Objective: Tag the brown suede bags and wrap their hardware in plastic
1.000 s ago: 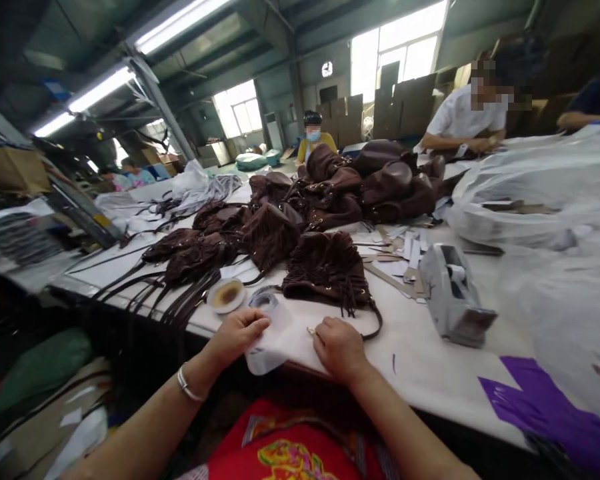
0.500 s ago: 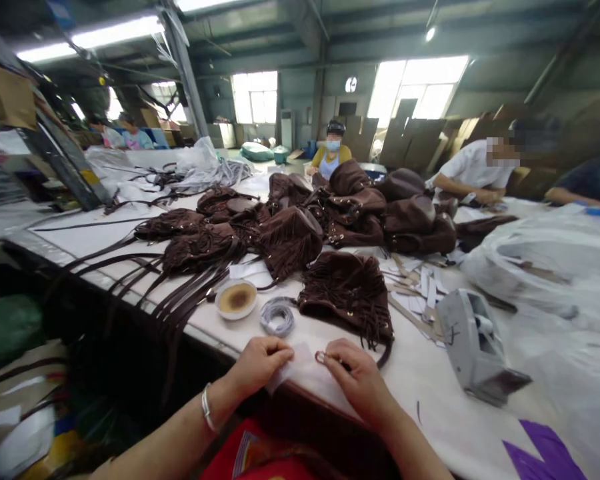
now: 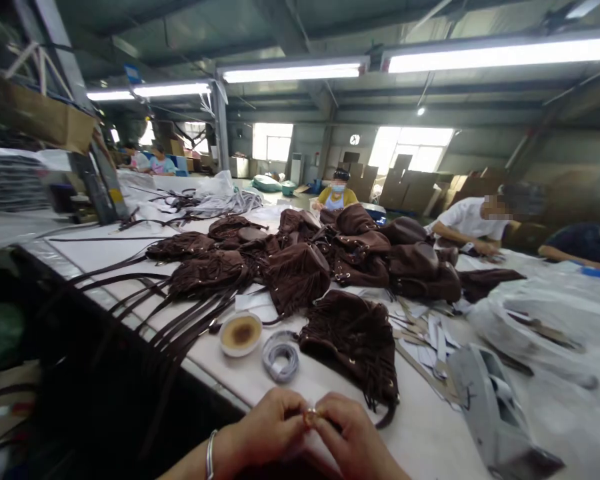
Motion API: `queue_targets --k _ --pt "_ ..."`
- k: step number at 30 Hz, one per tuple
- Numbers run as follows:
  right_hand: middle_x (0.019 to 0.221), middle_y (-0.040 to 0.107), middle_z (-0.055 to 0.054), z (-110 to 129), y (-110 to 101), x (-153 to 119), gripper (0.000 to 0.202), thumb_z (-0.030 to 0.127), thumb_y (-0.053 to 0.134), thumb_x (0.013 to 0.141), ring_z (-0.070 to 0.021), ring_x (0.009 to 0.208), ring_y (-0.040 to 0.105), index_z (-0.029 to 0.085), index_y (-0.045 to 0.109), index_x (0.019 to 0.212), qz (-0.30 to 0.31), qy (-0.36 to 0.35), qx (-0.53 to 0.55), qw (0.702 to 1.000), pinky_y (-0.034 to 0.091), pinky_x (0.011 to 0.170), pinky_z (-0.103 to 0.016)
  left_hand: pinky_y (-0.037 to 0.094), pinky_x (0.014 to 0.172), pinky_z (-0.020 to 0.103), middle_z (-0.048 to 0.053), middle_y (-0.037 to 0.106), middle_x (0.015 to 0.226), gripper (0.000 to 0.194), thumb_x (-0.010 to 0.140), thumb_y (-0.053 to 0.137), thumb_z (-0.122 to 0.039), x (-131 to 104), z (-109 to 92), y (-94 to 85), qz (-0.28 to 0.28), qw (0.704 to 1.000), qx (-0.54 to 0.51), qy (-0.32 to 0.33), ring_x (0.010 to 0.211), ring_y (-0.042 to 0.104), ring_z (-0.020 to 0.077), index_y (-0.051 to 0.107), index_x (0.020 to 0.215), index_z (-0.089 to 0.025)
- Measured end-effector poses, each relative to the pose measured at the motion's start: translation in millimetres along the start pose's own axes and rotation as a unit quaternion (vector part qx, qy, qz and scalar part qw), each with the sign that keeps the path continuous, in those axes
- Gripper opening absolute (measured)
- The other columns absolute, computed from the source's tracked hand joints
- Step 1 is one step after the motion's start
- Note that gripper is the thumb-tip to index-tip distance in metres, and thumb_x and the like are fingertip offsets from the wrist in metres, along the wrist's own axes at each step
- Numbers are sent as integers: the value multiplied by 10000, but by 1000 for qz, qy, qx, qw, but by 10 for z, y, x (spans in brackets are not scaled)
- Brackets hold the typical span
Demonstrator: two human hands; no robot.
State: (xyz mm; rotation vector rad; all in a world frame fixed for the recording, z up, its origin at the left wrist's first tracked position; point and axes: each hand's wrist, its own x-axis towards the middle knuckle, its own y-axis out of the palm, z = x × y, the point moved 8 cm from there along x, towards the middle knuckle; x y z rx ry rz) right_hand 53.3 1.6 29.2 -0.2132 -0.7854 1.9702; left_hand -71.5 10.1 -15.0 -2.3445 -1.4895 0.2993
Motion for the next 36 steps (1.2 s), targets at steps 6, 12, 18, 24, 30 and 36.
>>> queue_targets --k 6,12,18,24,30,36 --pt "801 709 -56 -102 -263 -189 335 440 548 944 -177 758 636 180 736 845 -27 57 4 998 487 715 -278 378 487 219 6 607 563 275 817 572 -336 -72 -7 -28 -6 994 -59 -90 524 517 116 689 668 -137" --pt "708 673 -29 -64 -285 -291 372 439 506 965 -137 644 588 173 734 838 -24 45 -24 998 429 621 -249 373 434 208 -10 599 522 257 797 613 -362 -140 8 58 5 988 -71 -140 442 489 99 669 672 -145" --pt "738 696 -55 3 -285 -302 351 378 501 971 -147 671 601 164 726 810 -35 14 -94 995 408 648 -257 398 486 213 -5 612 529 269 817 613 -349 -123 -172 93 -6 995 -9 -100 477 507 102 699 670 -141" --pt "733 696 -50 -67 -241 -336 301 301 499 960 -148 677 605 173 727 811 -11 15 -146 989 383 648 -255 378 506 211 -2 607 544 302 855 586 -359 -112 -239 127 9 996 42 -75 506 494 102 708 685 -141" --pt "753 699 -60 -46 -143 -311 258 272 525 935 -153 670 597 173 720 798 44 -1 -215 976 348 615 -258 375 590 224 16 649 635 372 920 528 -395 -88 -379 194 55 991 120 10 597 502 114 753 756 -147" --pt "833 716 -66 -81 -70 -340 288 377 514 970 -167 736 626 187 722 911 74 5 -197 978 378 650 -253 371 599 230 18 679 700 297 919 520 -311 -85 -386 238 82 982 162 51 625 522 126 742 783 -167"
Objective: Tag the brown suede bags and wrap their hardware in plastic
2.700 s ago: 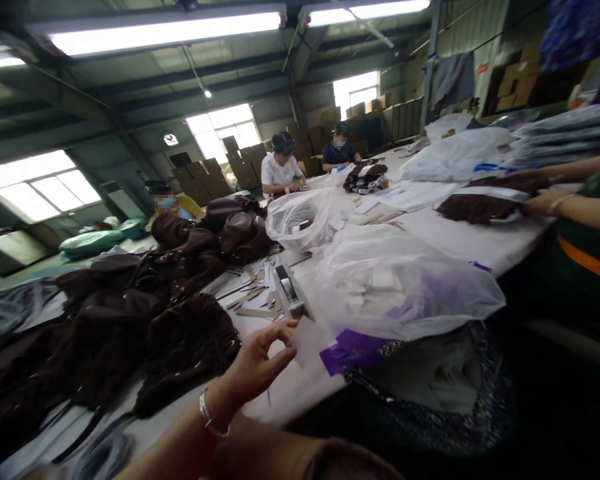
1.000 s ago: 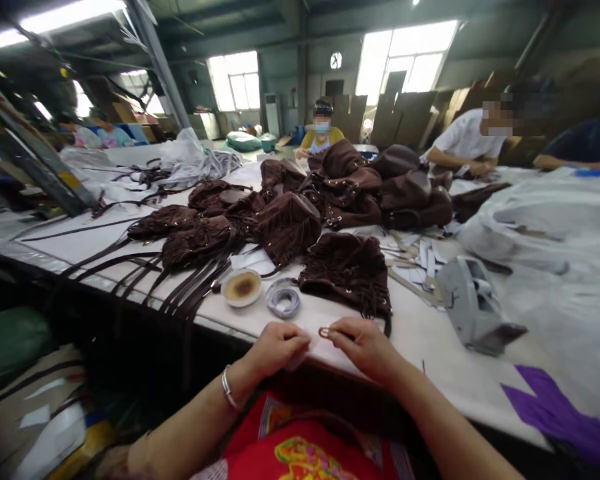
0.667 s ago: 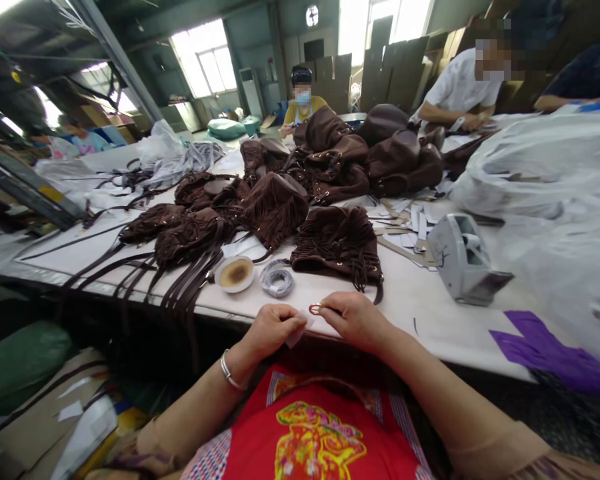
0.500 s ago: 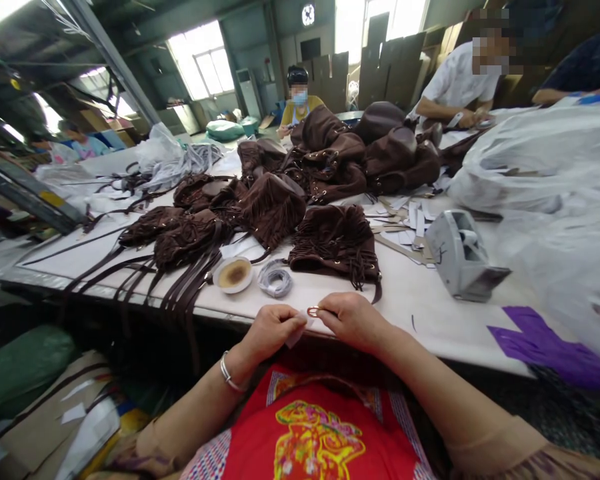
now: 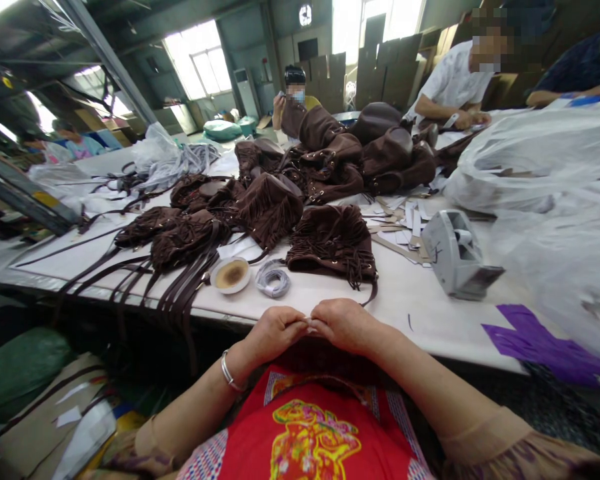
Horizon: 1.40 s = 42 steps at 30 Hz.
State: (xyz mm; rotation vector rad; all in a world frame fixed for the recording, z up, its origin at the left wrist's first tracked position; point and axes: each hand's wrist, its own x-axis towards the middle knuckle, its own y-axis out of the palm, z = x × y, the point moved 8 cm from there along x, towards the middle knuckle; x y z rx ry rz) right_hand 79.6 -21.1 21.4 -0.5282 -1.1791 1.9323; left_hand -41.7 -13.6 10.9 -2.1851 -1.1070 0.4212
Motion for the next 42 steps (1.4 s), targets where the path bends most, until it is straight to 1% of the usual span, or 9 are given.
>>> queue_targets --k 4,8,12,17,23,30,36,38,42 --pt "808 719 -52 -155 -13 -91 255 383 557 940 -171 730 626 192 727 926 7 20 36 999 389 648 -254 339 575 233 7 610 624 357 935 502 -345 -18 51 -46 -20 1000 17 -11 594 479 119 703 707 -158" --pt "757 712 -67 -278 -26 -134 288 293 512 952 -178 709 614 171 737 821 -9 24 -5 1000 386 661 -273 287 527 230 -19 526 568 416 940 489 -412 -14 43 8 21 1000 1 -19 553 402 102 676 679 -147" --pt "788 723 -73 -287 -19 -107 277 286 519 957 -182 724 621 168 747 854 -26 11 -24 999 381 669 -278 253 506 230 -43 446 546 354 920 488 -320 17 13 49 49 998 -11 -23 538 360 92 601 631 -149" --pt "785 728 -66 -239 -52 -49 279 300 527 959 -171 716 622 176 748 842 -37 0 -31 999 373 654 -263 294 538 225 -41 490 580 297 907 489 -292 99 -62 54 55 998 -15 -20 565 393 99 625 684 -150" --pt "778 731 -73 -206 -19 -15 266 286 535 947 -173 703 637 165 747 842 -54 1 -35 998 374 640 -258 395 643 224 5 695 775 277 914 497 -307 181 -157 119 65 997 -42 -22 686 544 130 729 900 -158" --pt "769 730 -67 -347 -90 -167 232 264 561 923 -186 723 638 176 743 811 -70 0 -25 997 382 668 -273 401 612 220 13 681 709 295 895 481 -303 104 -21 170 67 988 -111 -88 628 543 122 709 813 -135" --pt "731 716 -60 -390 -164 -172 220 236 572 898 -174 673 616 176 733 761 -115 21 -30 993 361 643 -276 303 535 218 -42 508 597 311 915 468 -322 108 -103 175 85 990 -88 -67 556 385 91 655 749 -137" --pt "715 712 -60 -349 -144 -147 222 236 576 894 -171 656 609 175 729 746 -120 12 -35 992 348 631 -277 325 558 215 -35 533 625 304 922 471 -322 132 -158 167 78 992 -78 -53 585 412 97 667 776 -141" --pt "683 698 -59 -281 -68 -112 231 232 574 893 -169 628 596 169 714 720 -122 -2 -35 992 335 618 -285 413 686 223 5 682 808 289 937 473 -320 186 -229 202 64 995 -71 -24 729 548 135 712 935 -156"
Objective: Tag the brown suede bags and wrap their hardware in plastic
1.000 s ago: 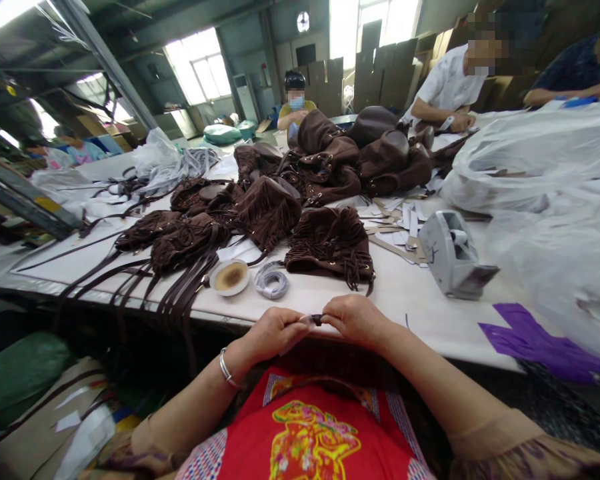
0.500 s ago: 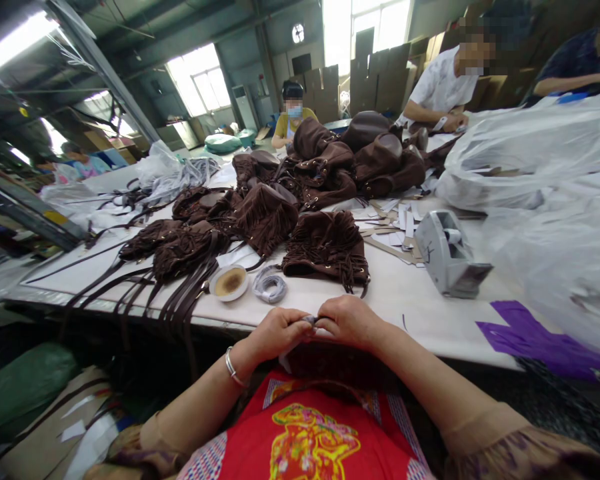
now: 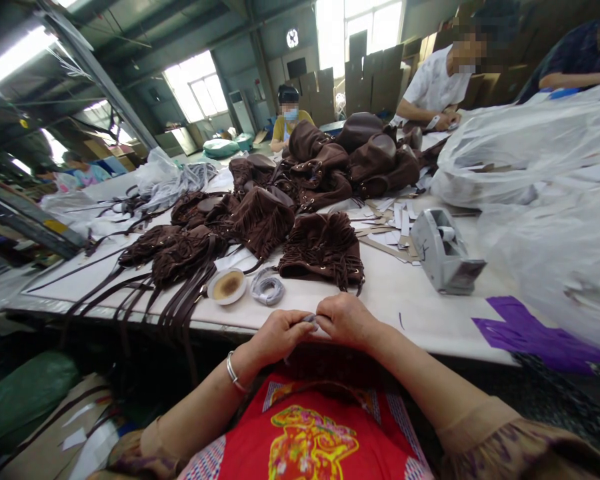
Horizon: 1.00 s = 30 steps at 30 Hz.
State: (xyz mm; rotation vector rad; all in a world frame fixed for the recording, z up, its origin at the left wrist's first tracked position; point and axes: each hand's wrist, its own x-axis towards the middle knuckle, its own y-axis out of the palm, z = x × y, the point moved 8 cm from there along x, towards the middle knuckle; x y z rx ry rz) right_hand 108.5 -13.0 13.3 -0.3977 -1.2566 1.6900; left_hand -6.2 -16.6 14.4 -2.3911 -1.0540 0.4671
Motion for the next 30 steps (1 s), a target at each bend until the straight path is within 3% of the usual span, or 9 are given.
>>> queue_targets --k 4,7,12,17,21,24,26,28,30 --pt "725 705 -57 23 29 -36 222 226 549 924 -172 685 611 172 720 792 25 -49 29 998 362 667 -291 413 683 229 14 699 798 297 944 460 -303 43 49 30 -14 998 53 13 717 570 140 711 873 -160" --pt "831 716 -67 -110 -80 -79 143 234 589 912 -200 825 622 181 722 911 8 -65 15 998 375 768 -320 384 628 228 4 652 693 303 942 458 -282 63 105 -36 -45 992 118 9 649 544 130 681 775 -163" --pt "787 693 -57 -402 -153 -96 173 195 596 897 -196 816 592 184 694 755 -30 -35 -30 998 364 793 -342 367 609 249 28 677 714 319 956 440 -288 151 82 -89 -56 969 240 0 642 567 146 677 773 -179" --pt "767 689 -55 -405 1 -57 198 192 582 907 -191 803 598 180 687 739 -50 -25 7 998 390 781 -336 386 652 284 70 733 805 371 973 402 -286 388 3 31 -43 936 349 -1 724 631 198 702 775 -193" --pt "801 686 -66 -470 -18 -102 203 193 536 922 -200 810 603 182 688 788 -82 -14 53 995 438 786 -339 404 676 276 69 744 838 363 967 408 -263 602 0 132 -33 940 341 -9 753 641 197 725 802 -199" --pt "945 697 -95 -675 -210 -244 187 231 505 943 -228 920 613 189 685 910 -169 39 57 983 459 870 -378 407 691 271 68 744 840 374 975 404 -292 681 -7 150 -37 946 322 -4 748 630 189 734 825 -198" --pt "989 684 -117 -879 -317 -389 183 256 510 933 -246 942 617 180 672 973 -224 122 48 966 472 886 -399 405 689 271 71 740 829 390 978 401 -316 697 3 151 -33 947 318 -6 740 621 188 735 819 -193" --pt "950 675 -114 -1046 -331 -516 197 274 532 906 -244 884 628 166 658 1011 -238 199 59 949 498 847 -394 407 701 271 76 739 834 401 980 397 -331 706 13 159 -26 947 320 -10 754 622 190 739 824 -191" --pt "903 675 -88 -1115 -279 -566 227 278 562 867 -223 808 633 164 650 1043 -215 231 88 945 515 799 -372 414 724 276 85 740 856 401 977 400 -336 728 1 180 -24 944 328 -13 785 630 196 744 832 -188"
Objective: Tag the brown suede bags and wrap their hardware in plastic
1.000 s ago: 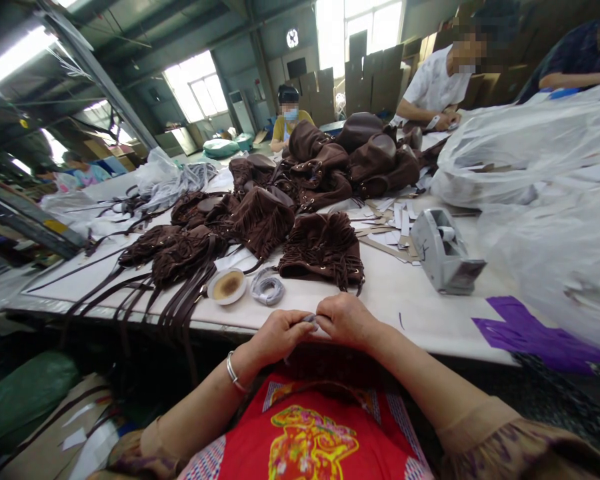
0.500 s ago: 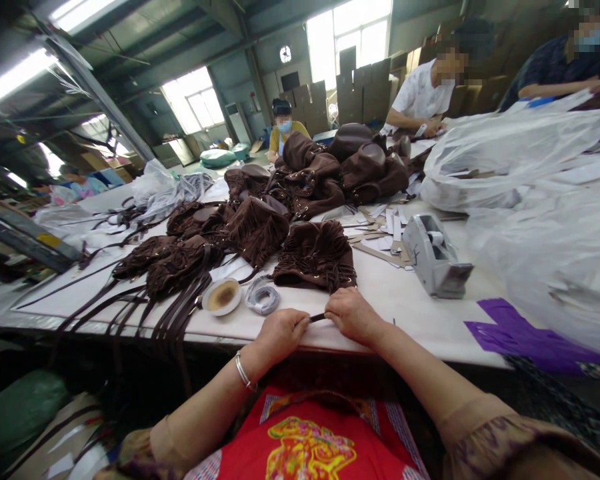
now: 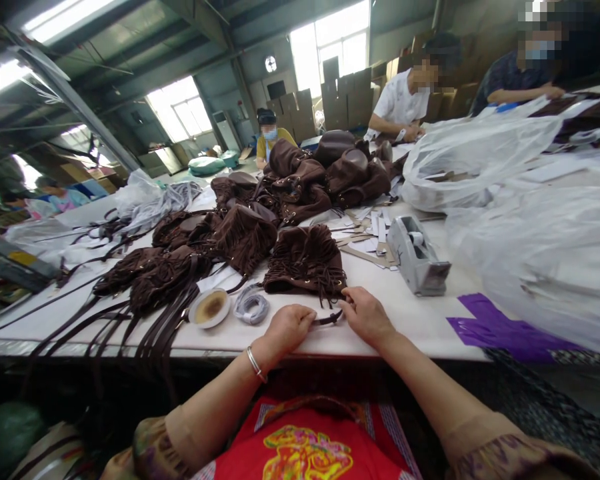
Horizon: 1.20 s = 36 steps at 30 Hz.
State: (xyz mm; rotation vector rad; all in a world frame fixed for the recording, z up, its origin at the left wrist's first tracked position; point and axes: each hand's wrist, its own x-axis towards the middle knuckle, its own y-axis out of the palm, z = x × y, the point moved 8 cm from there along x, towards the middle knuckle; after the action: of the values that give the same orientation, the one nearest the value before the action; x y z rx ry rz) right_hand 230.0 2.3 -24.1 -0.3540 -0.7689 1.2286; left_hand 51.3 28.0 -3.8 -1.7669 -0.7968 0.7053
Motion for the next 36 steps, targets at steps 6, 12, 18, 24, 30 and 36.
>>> queue_targets --k 6,12,18,24,30,36 --pt "910 709 -54 60 136 -2 172 239 582 819 -202 853 655 189 701 933 105 -12 66 992 511 824 -336 436 729 299 120 741 887 403 961 404 -314 124 -227 64 19 1000 22 -2 821 655 220 764 849 -172" --pt "1077 681 -80 66 98 -76 305 216 587 851 -197 1002 642 185 685 1138 162 -51 158 973 501 926 -335 432 778 296 109 741 888 377 948 420 -300 79 -127 46 8 1000 13 -21 840 647 214 760 844 -178" --pt "857 628 -56 254 192 -84 164 184 577 901 -172 831 606 198 740 895 178 -158 50 970 496 790 -293 403 766 280 85 728 817 402 955 412 -317 -86 82 35 -2 999 -19 -40 811 624 196 742 766 -187" --pt "812 566 -40 403 350 -54 256 192 507 951 -153 758 559 182 664 750 116 -166 -60 977 451 734 -269 389 731 278 77 735 790 400 948 419 -320 -136 114 67 27 997 -36 -55 741 610 185 745 758 -189" --pt "810 577 -46 524 384 -54 220 148 512 925 -165 785 574 174 674 779 121 -167 -42 977 461 754 -272 400 716 274 82 745 840 379 934 413 -269 94 -51 9 0 997 -55 -47 756 613 187 752 786 -185" --pt "804 572 -41 383 297 -63 223 151 507 932 -169 779 580 184 675 789 95 -137 -24 986 474 752 -281 434 731 273 73 743 920 298 922 459 -282 152 -133 -16 6 996 -85 -7 805 635 197 743 908 -191"
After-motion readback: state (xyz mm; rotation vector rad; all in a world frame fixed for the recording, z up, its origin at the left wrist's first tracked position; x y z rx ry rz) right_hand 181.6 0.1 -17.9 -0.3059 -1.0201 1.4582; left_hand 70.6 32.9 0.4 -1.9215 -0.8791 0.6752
